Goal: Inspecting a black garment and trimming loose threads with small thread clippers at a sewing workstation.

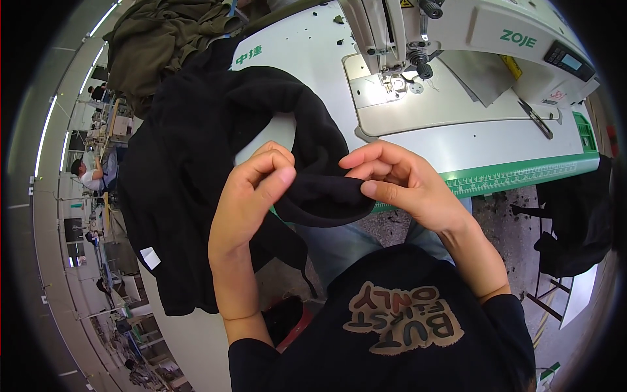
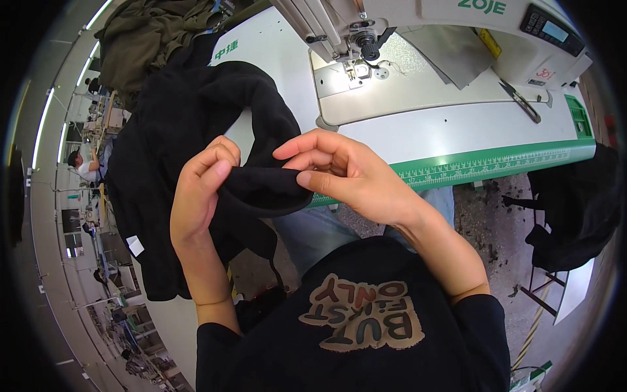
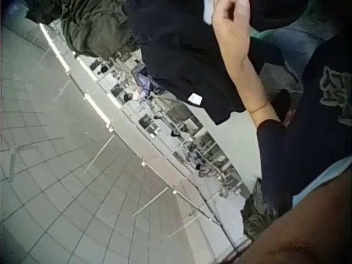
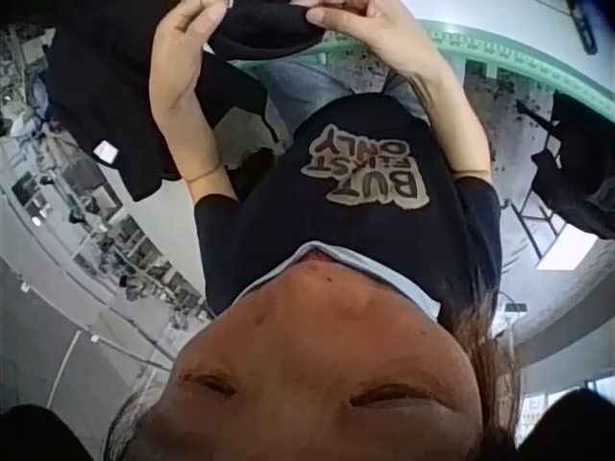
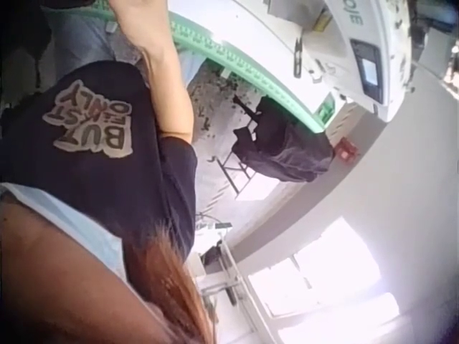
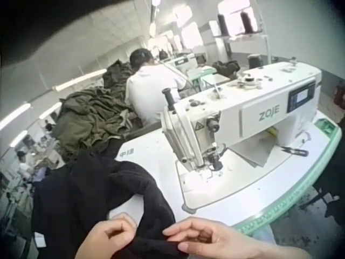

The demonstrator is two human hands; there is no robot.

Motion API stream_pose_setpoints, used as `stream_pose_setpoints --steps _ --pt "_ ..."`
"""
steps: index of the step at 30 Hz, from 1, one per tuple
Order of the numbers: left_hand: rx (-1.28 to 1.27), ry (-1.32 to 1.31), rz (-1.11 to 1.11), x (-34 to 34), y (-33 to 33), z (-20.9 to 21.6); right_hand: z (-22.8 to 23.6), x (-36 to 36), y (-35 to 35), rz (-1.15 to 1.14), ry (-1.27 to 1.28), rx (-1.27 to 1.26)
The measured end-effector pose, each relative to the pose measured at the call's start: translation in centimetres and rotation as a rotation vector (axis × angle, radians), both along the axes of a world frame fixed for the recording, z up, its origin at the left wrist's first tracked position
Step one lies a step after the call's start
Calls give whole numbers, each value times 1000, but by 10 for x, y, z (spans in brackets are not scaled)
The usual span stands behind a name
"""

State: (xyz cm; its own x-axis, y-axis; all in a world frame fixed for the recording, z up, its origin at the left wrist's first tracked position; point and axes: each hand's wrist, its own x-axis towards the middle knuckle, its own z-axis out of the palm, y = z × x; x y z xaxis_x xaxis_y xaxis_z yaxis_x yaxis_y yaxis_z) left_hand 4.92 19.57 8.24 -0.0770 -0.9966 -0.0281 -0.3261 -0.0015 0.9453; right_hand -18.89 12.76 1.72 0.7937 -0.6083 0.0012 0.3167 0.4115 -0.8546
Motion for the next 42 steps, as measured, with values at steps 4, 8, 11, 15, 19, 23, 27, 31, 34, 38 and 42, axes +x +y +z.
stream_pose_setpoints --steps 4,8,11,15,19,23,27,31,34,38,42 --pt "-176 -229 34 -19 6 0 -2 1 4 -131 57 -185" --pt "-486 -570 206 -38 14 -8 -15 0 5 -498 214 -800" --pt "-709 -770 299 -44 24 -19 -24 -1 7 -795 262 -1237" --pt "-752 -604 504 -42 39 -49 -35 0 17 -961 226 -1332" --pt "-501 -148 598 -49 43 -64 -49 0 14 -1018 186 -1362" --pt "-527 -26 564 -55 39 -68 -53 -1 14 -1008 177 -1376" --pt "-557 -28 559 -57 40 -69 -55 -2 15 -997 176 -1380" --pt "-523 89 569 -61 40 -68 -57 -1 15 -996 180 -1377" --pt "-524 104 572 -62 39 -70 -58 0 14 -989 174 -1361" --pt "-551 78 576 -66 36 -73 -52 3 17 -1033 207 -1331" --pt "-521 -117 583 -78 34 -68 -36 10 20 -998 224 -1410"
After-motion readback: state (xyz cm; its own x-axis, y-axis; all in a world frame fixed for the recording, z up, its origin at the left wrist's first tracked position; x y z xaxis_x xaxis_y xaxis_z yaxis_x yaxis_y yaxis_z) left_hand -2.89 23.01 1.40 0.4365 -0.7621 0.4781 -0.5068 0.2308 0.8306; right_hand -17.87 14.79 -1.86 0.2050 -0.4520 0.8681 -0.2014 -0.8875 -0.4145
